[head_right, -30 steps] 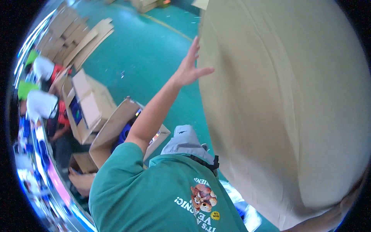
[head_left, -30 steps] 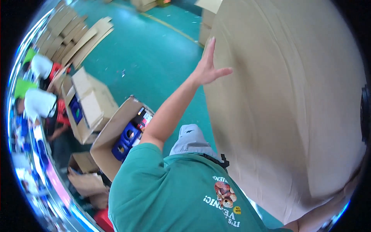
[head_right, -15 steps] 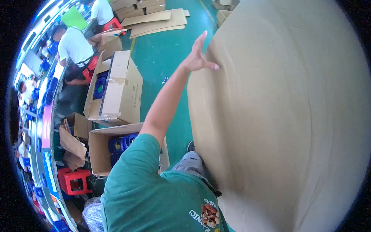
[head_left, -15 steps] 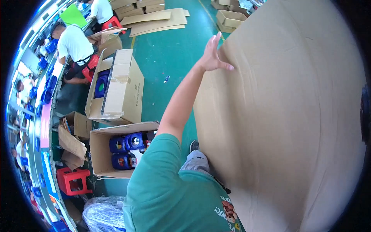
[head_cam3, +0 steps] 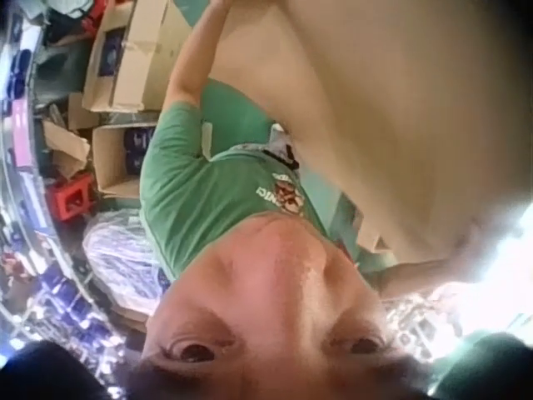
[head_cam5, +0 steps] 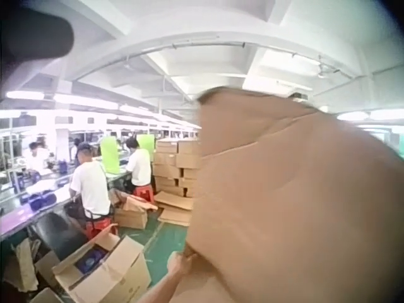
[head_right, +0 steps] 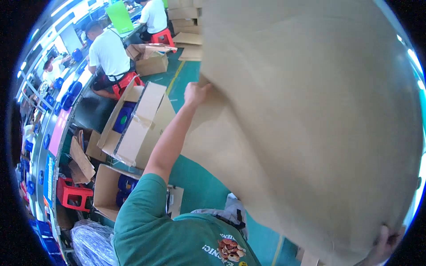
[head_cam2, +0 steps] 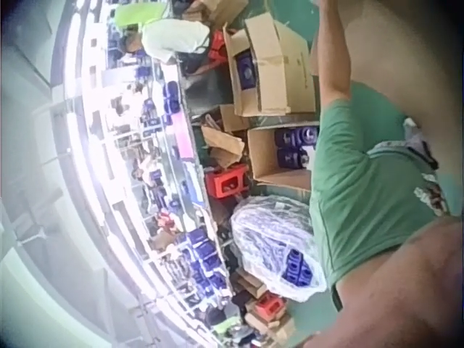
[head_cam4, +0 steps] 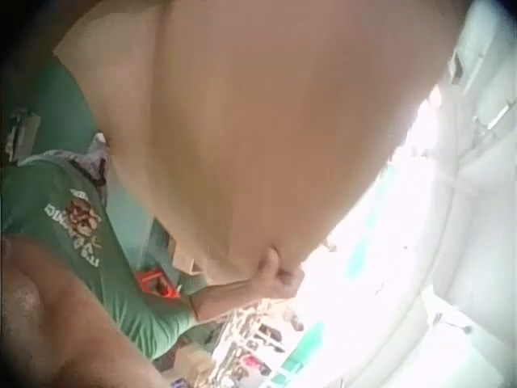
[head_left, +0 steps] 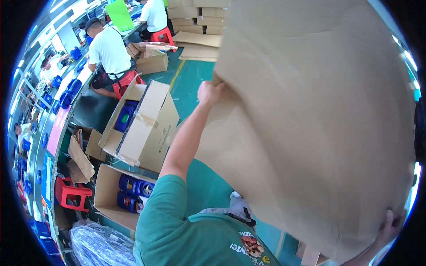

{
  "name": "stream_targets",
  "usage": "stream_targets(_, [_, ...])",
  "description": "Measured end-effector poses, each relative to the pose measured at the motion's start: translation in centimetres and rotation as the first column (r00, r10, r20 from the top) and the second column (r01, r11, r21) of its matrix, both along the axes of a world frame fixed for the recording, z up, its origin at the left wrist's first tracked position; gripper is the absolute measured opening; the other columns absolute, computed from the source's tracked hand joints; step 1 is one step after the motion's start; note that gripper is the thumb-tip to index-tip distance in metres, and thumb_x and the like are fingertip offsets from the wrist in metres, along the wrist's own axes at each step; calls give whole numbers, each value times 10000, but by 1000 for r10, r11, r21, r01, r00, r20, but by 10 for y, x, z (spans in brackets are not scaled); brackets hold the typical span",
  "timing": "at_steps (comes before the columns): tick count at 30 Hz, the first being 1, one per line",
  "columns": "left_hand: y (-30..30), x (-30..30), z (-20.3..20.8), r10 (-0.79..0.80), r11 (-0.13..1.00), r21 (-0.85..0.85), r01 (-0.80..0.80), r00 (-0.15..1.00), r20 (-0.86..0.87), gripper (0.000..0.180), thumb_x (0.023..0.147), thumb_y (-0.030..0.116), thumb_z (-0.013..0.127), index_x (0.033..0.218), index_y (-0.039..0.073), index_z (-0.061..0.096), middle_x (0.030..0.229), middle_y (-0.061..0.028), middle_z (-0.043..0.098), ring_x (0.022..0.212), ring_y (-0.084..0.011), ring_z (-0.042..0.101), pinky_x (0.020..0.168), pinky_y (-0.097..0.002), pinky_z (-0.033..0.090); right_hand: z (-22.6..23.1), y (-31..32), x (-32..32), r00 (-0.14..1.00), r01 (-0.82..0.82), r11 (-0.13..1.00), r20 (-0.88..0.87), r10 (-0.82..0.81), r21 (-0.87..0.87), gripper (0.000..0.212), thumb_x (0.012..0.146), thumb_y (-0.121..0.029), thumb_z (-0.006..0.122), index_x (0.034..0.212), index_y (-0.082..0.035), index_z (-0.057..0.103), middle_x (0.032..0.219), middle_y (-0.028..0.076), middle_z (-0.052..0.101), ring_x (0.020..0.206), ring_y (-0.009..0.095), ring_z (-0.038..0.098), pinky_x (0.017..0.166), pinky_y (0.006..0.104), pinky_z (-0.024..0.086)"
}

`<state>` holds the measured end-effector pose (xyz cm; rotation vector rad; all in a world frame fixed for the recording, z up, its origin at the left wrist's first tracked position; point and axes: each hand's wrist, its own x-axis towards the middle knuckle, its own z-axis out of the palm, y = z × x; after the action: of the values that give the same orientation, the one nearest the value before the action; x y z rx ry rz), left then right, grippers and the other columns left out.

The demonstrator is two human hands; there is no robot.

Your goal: The person assembles blue plastic housing components by hand on an electronics production line.

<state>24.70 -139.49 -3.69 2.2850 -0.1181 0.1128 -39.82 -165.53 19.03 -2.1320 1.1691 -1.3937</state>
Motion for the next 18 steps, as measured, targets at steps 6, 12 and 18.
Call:
stream_targets(6, [5,112,34,53,998,-50,-48,992,111,491,739,447,688,887,-21,678,937,-230,644,901,-372,617,794,-431,482,-25,-137,212,931,-191,979,-304,204,70,385,742,-144,735,1043,45,586,830,78,585,782,127,528,694,267,449])
stream_targets(12, [10,173,80,370,913,87,-399,899,235,427,777,401,651,886,-12,675,951,-217,646,921,-376,616,801,-449,480,-66,-234,418,888,-446,892,-162,430,-75,181,746,-121,723,836,11,639,621,52,595,569,107,507,551,276,417])
stream_targets(18, [9,276,120,356,909,27,-416,809,467,384,827,385,597,874,12,674,907,-215,646,895,-378,615,774,-457,479,-75,-306,589,959,-246,945,-199,204,-217,261,754,-238,742,781,6,655,642,80,629,556,133,513,558,291,424])
